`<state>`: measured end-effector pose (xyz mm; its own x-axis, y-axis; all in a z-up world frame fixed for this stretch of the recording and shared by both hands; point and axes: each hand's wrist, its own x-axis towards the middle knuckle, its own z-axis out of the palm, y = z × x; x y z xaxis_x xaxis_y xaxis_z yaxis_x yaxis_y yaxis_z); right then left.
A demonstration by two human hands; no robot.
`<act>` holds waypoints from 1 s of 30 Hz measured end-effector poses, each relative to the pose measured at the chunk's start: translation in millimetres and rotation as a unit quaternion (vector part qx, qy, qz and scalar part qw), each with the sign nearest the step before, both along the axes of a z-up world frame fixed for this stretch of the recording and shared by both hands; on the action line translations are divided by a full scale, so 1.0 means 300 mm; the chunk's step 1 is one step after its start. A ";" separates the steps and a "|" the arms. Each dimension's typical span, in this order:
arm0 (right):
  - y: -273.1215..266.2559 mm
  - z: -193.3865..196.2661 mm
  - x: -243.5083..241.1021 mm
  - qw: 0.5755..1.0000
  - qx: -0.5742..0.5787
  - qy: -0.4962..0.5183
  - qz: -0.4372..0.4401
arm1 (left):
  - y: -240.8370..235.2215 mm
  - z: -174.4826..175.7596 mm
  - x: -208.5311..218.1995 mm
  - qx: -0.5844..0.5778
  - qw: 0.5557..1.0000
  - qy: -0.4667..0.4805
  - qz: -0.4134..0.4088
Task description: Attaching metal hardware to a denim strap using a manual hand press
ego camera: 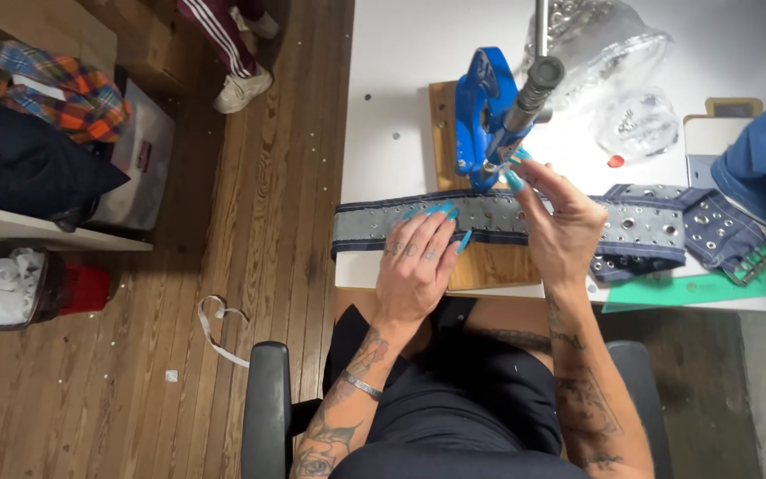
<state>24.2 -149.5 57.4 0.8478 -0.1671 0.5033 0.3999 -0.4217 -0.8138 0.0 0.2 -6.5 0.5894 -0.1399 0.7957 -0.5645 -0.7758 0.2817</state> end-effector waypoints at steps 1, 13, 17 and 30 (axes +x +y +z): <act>0.008 0.003 0.007 1.000 0.001 -0.002 0.003 | 0.001 0.002 0.005 0.001 1.000 -0.002 0.003; -0.005 -0.021 0.007 0.998 0.064 0.008 -0.022 | -0.006 -0.004 -0.003 -0.001 1.000 0.002 0.002; 0.027 -0.004 0.008 1.000 0.013 -0.003 -0.020 | -0.006 0.000 -0.004 -0.003 1.000 0.010 -0.007; -0.220 -0.009 -0.074 0.966 -0.172 -0.091 -0.170 | 0.010 0.059 -0.015 0.032 0.998 0.037 -0.026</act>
<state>2.0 -215.4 54.8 0.6656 -0.2164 0.7143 0.3146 -0.7865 -0.5314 -4.4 3.2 11.3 0.6376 -0.2211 0.7380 -0.5831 -0.7645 0.2747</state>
